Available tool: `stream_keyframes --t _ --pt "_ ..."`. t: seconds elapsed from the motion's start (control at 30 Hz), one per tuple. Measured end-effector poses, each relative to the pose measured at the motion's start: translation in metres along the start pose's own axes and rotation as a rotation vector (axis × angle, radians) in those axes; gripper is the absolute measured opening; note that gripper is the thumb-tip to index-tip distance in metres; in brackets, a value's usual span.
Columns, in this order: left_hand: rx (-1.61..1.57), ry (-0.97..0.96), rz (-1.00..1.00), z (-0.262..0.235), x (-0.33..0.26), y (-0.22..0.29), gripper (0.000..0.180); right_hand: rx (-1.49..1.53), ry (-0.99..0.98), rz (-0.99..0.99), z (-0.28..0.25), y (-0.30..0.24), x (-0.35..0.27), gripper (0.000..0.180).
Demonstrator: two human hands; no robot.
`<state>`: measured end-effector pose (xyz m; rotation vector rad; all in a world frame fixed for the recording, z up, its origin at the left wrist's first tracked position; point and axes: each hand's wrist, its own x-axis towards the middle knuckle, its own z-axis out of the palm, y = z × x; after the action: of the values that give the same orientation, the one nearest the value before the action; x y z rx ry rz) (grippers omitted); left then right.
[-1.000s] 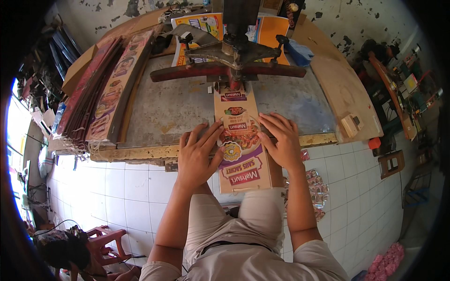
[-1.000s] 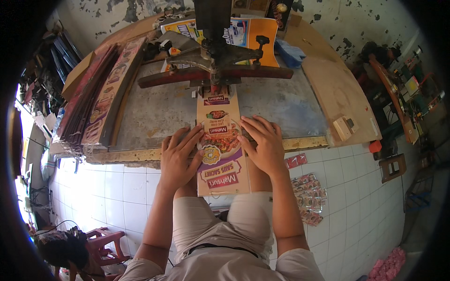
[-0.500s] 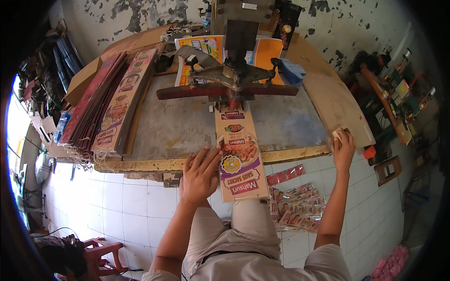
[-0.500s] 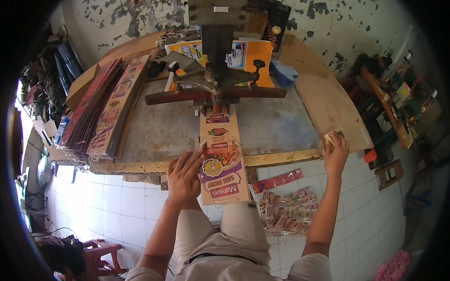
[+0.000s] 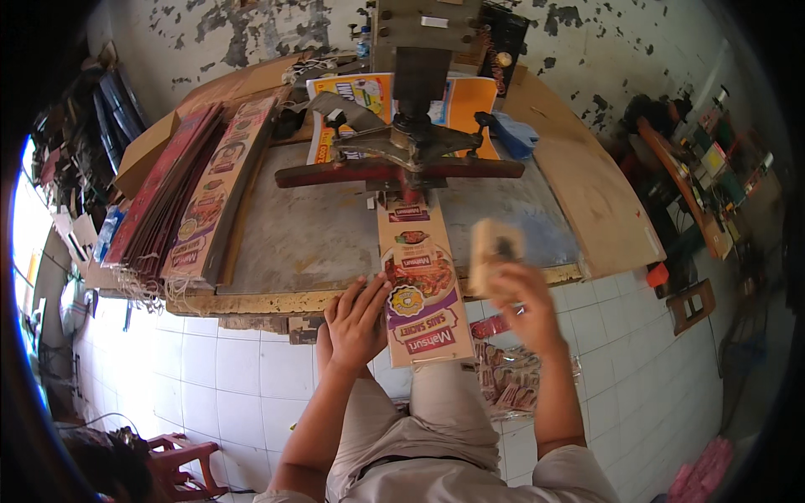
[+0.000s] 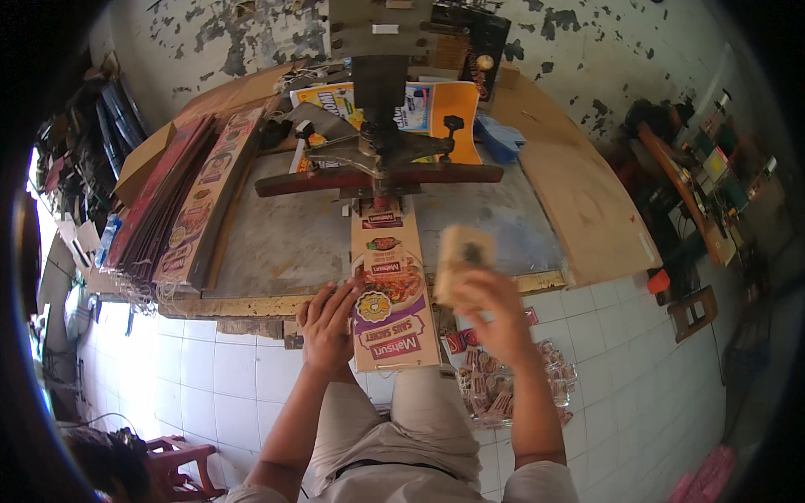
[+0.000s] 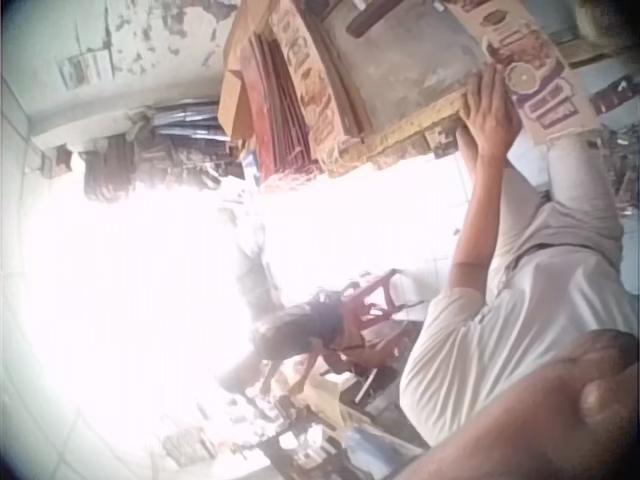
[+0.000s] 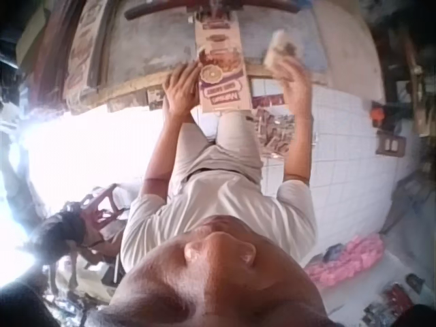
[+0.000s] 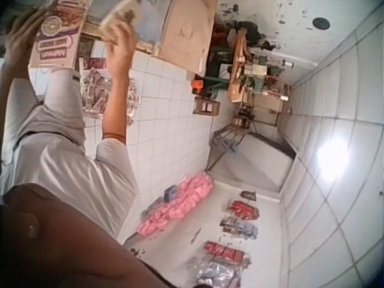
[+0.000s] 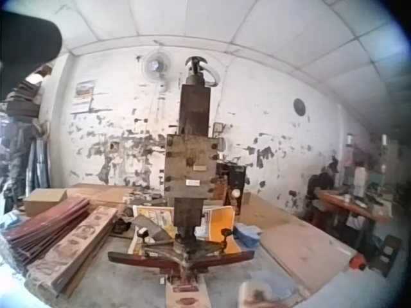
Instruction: The person places long cardboard strips onto a manual screen printing press, lowers the frame, and slides a wooden block across the surface to apply pressure. They then lift the frame and remove the printed strip.
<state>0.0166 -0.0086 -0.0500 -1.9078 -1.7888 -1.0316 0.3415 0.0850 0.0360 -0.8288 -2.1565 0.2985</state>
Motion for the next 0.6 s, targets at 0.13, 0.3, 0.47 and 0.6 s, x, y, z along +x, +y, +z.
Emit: stream_keyframes --t 0.13,0.3,0.47,0.6 --pt "0.019 0.041 0.011 0.000 0.002 0.001 0.048 0.185 -0.200 -0.196 0.035 -0.048 0.020 0.052" --pt "0.011 0.008 0.034 0.003 -0.003 -0.003 0.056 0.161 -0.250 -0.191 0.037 -0.058 0.027 0.046" --pt "0.041 0.070 0.019 0.004 0.000 0.001 0.044 -0.026 -0.033 -0.023 0.017 -0.008 0.037 0.035" --pt "0.022 0.039 0.025 0.008 -0.003 -0.003 0.050 -0.262 0.079 0.148 0.003 0.073 0.056 0.030"
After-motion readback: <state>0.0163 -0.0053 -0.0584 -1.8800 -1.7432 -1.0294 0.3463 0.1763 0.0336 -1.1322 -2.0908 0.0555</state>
